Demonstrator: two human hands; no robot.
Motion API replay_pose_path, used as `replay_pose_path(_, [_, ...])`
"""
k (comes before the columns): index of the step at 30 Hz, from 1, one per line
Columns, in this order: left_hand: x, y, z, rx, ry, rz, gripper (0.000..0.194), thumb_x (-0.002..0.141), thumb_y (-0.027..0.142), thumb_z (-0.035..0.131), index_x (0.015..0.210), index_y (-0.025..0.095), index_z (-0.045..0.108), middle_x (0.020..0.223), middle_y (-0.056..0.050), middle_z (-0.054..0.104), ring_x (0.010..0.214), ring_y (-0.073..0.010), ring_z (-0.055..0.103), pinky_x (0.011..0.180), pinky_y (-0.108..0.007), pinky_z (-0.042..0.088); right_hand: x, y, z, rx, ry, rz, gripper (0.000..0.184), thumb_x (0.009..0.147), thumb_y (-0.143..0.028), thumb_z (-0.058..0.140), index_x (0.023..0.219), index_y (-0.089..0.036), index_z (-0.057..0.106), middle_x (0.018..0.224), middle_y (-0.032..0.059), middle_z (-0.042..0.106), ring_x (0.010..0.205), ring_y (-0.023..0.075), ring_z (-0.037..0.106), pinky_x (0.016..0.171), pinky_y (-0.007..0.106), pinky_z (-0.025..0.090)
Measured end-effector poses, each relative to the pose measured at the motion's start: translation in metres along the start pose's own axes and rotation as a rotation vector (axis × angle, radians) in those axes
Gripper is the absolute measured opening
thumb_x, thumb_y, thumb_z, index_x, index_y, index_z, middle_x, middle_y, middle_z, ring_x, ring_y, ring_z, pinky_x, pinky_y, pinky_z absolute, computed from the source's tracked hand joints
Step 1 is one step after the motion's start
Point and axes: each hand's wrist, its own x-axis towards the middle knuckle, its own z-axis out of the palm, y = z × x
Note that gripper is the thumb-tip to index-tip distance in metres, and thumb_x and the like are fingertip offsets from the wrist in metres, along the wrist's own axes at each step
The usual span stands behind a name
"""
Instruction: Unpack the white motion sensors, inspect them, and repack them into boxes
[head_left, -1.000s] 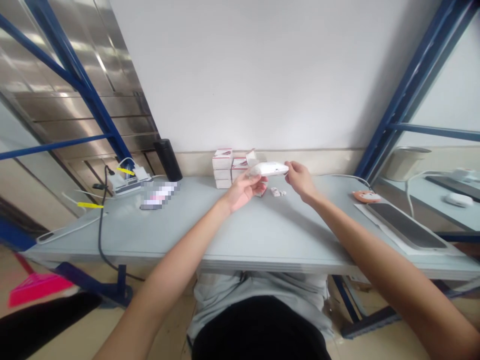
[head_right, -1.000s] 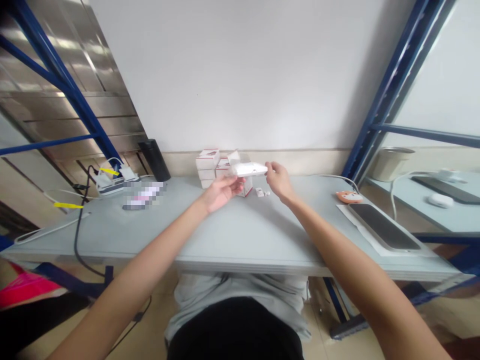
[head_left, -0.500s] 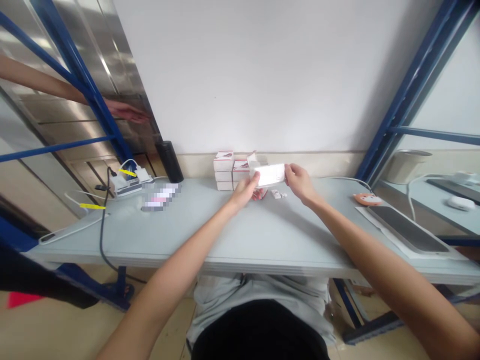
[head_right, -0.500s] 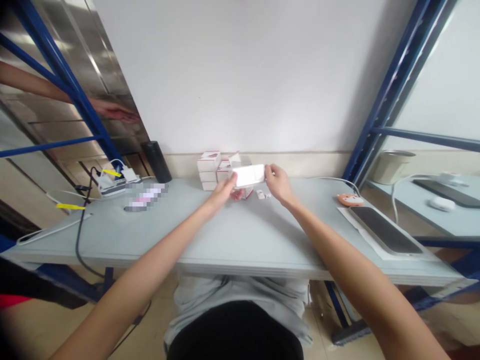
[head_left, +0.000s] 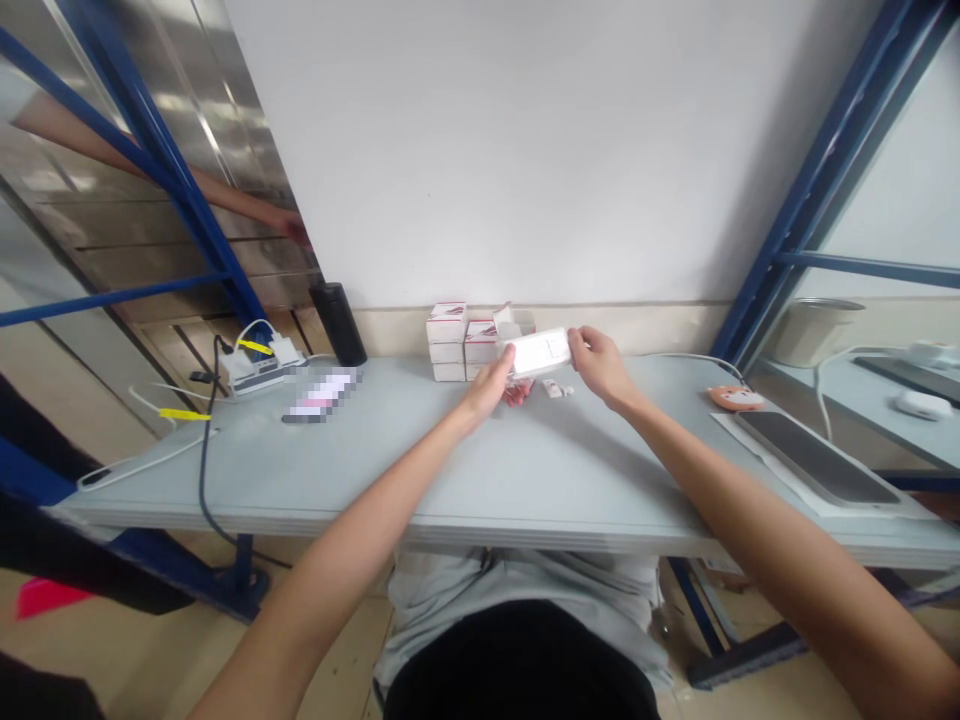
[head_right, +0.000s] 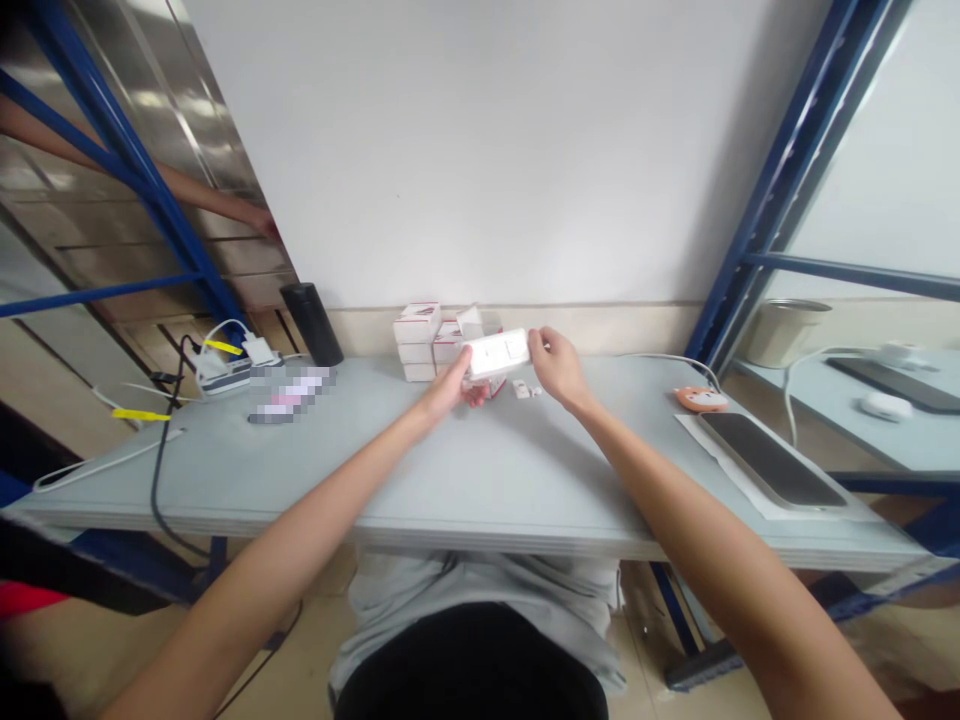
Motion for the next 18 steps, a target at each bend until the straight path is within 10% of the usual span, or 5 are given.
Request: replay_pose_path(18, [-0.0006, 0.0007, 0.0010, 0.028, -0.012, 0.005, 0.079, 0.095, 0.085, 0.042, 0.095, 0.012, 0.074, 0.073, -0.007, 0.070, 0.057, -0.0140, 0.062, 0.056, -0.027, 0.046, 0.0009, -0.0012, 0.0000, -0.020, 0.006, 0.005, 0.043, 0.106, -0.049, 0.046, 0.069, -0.026, 0.041, 0.060, -0.0016, 0.050, 0.065, 0.0184, 0.048, 0.065, 0.033, 0.037])
